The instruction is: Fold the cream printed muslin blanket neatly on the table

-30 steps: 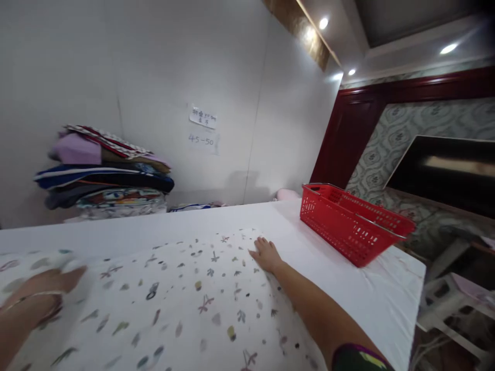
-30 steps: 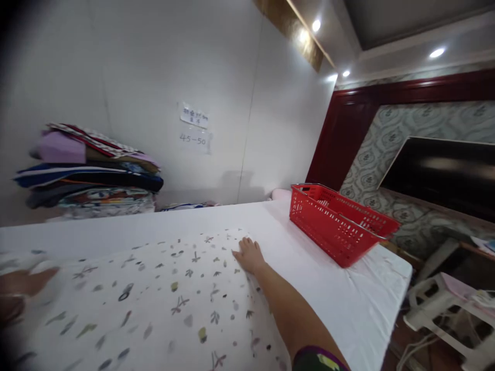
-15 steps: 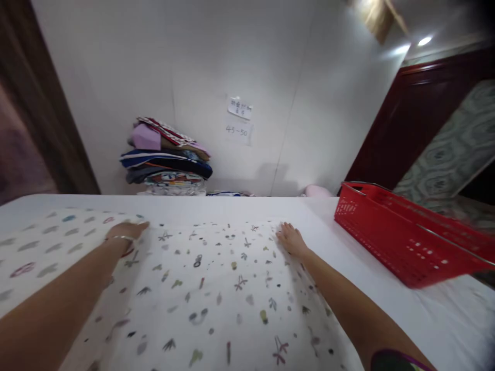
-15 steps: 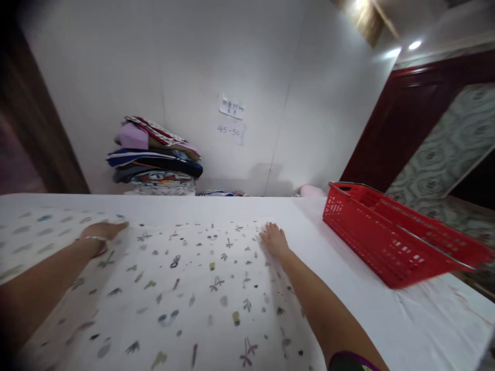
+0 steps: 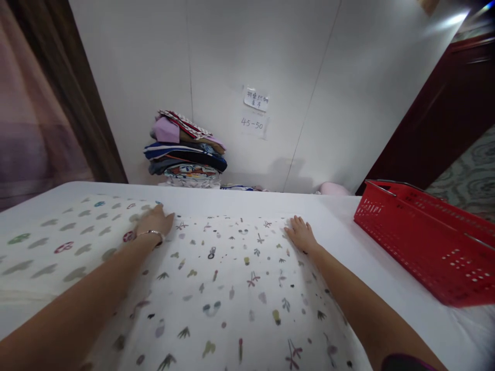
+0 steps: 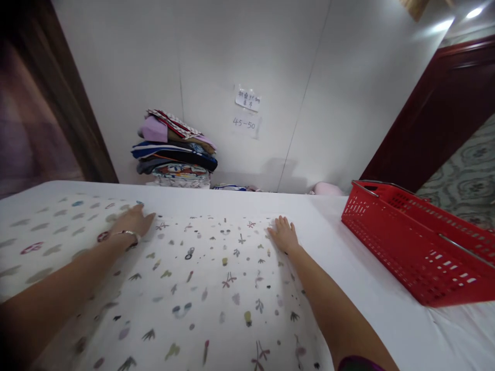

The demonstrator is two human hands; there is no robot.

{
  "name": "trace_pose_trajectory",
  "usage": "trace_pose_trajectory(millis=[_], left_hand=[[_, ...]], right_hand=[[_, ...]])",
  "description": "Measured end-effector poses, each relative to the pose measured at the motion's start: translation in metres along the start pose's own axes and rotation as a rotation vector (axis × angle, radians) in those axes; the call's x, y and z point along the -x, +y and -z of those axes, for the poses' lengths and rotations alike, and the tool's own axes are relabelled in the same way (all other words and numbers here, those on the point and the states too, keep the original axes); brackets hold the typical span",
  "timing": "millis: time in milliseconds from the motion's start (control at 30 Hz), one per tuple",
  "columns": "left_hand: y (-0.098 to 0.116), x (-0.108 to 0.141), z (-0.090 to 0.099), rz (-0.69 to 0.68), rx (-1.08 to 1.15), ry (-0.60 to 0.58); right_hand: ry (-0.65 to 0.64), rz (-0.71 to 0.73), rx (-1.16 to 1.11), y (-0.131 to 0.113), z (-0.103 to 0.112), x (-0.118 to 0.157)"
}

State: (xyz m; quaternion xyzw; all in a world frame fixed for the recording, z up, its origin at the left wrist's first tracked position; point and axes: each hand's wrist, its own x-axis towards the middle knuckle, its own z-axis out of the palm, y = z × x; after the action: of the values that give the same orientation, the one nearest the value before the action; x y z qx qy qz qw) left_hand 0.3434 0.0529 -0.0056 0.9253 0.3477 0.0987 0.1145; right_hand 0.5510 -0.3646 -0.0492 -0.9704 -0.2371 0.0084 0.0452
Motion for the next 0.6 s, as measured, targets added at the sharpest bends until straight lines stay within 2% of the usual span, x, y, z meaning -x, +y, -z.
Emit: trace_pose_trajectory(millis=[67, 133, 267, 367, 467, 600], left_hand=[[-0.001, 0.004, -0.009, -0.100, -0.028, 0.013], [-0.005, 0.004, -0.021, -0.150, -0.069, -0.053], [-0.010, -0.006, -0.035, -0.113, -0.145, -0.190], [-0.009, -0.009, -0.036, -0.101, -0.148, -0.159], [-0.009, -0.005, -0.037, -0.172, -0.141, -0.079], [-0.011, -0.001, -0.042, -0.193, -0.156, -0.162]], right_hand=[[-0.016, 0.054, -0.002, -0.009, -0.001, -0.001], [-0.062, 0.076, -0.031, -0.016, -0.002, -0.003], [-0.131, 0.038, -0.075, -0.023, 0.003, -0.006], [-0.078, 0.046, -0.061, -0.030, 0.006, -0.007], [-0.085, 0.133, -0.057, -0.039, 0.003, -0.008], [-0.177, 0.129, -0.081, -0.044, 0.000, -0.012]])
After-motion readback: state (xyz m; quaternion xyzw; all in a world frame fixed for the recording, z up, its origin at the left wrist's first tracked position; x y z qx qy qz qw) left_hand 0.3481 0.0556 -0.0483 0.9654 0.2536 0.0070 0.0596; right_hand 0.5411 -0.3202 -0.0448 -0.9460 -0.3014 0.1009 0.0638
